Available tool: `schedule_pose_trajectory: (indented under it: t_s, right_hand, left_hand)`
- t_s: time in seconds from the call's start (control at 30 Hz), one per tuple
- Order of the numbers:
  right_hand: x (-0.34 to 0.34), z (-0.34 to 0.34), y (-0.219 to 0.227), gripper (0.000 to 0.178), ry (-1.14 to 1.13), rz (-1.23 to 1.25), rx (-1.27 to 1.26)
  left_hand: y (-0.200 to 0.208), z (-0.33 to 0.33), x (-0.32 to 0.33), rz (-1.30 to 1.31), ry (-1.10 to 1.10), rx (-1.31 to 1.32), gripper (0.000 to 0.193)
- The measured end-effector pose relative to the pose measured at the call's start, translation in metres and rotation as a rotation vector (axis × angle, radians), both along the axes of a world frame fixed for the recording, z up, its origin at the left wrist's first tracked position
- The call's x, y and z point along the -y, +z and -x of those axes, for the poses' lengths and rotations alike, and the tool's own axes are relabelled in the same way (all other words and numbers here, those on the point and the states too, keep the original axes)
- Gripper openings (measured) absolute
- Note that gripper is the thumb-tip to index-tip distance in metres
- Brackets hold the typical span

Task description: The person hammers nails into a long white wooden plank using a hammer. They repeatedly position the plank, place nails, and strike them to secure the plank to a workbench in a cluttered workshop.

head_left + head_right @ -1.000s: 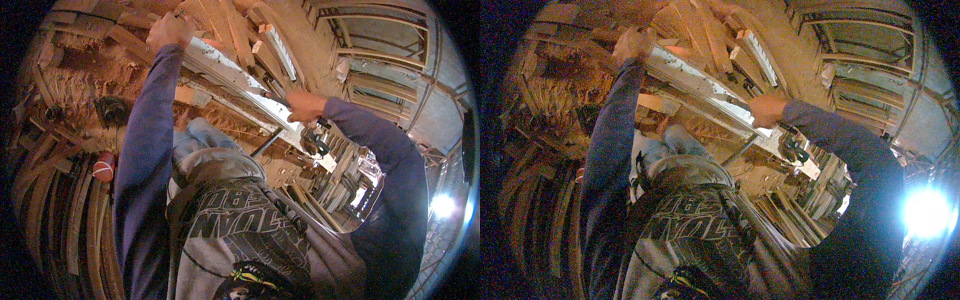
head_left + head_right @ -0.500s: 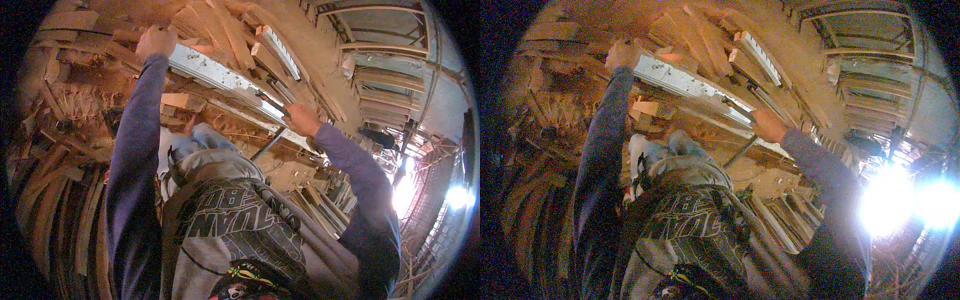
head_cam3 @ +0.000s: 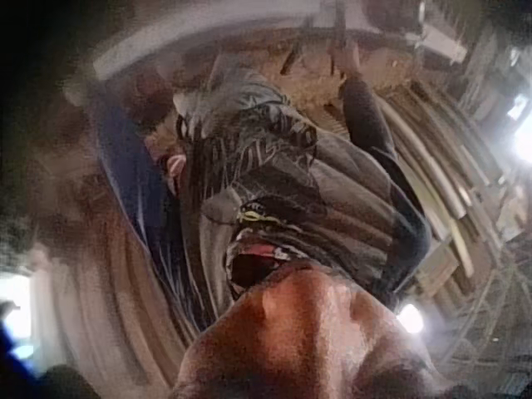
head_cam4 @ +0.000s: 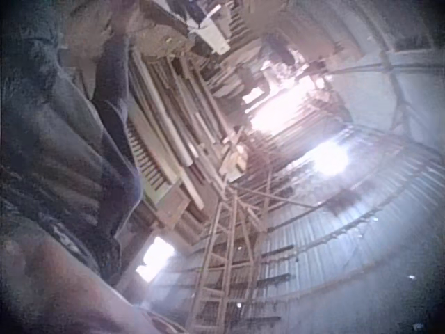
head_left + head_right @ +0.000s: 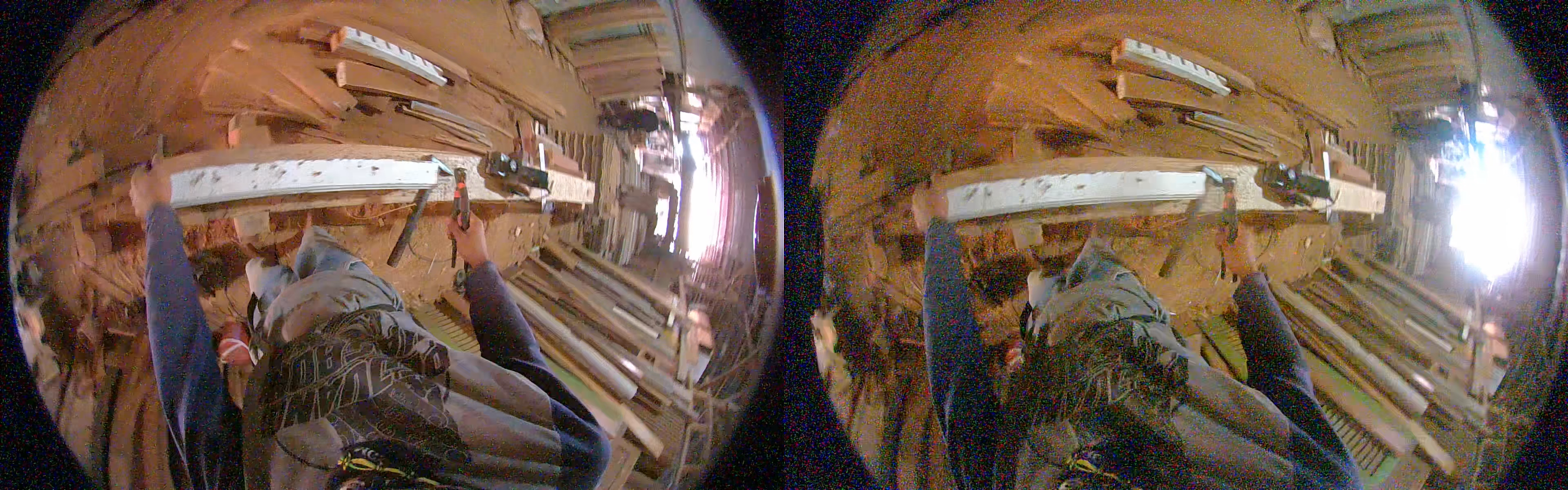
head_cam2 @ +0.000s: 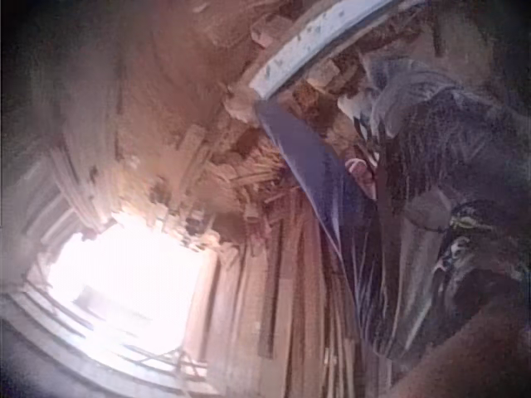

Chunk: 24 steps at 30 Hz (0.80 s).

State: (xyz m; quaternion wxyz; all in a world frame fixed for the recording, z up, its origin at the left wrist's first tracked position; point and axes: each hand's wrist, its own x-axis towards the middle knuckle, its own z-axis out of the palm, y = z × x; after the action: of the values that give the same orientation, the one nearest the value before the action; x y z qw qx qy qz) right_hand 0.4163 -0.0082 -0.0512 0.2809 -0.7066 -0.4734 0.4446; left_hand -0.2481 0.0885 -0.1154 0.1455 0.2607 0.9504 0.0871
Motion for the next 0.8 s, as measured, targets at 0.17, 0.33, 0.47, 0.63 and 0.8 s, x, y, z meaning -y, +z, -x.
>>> schedule_pose_trajectory:
  t_s: [0.17, 0.33, 0.47, 0.63, 0.8]
  right_hand:
    - [-0.002, -0.075, -0.057, 0.022, -0.123, 0.182, 0.150]
    - [-0.013, -0.117, -0.086, 0.011, -0.113, 0.254, 0.064]
    - [-0.026, -0.138, -0.107, 0.007, -0.146, 0.389, -0.054]
    - [-0.030, -0.157, -0.099, 0.009, -0.121, 0.464, -0.286]
    - [-0.032, -0.171, -0.091, 0.011, -0.290, 0.567, -0.544]
  left_hand:
    - [-0.005, 0.011, 0.001, 0.025, -0.104, -0.058, 0.066]
    - [-0.027, 0.036, 0.001, 0.027, -0.127, -0.051, 0.068]
    - [-0.041, 0.050, 0.002, 0.058, -0.111, -0.104, 0.072]
    - [-0.045, 0.058, 0.001, 0.106, -0.094, -0.130, 0.074]
    - [-0.043, 0.054, 0.004, 0.106, -0.140, -0.088, 0.073]
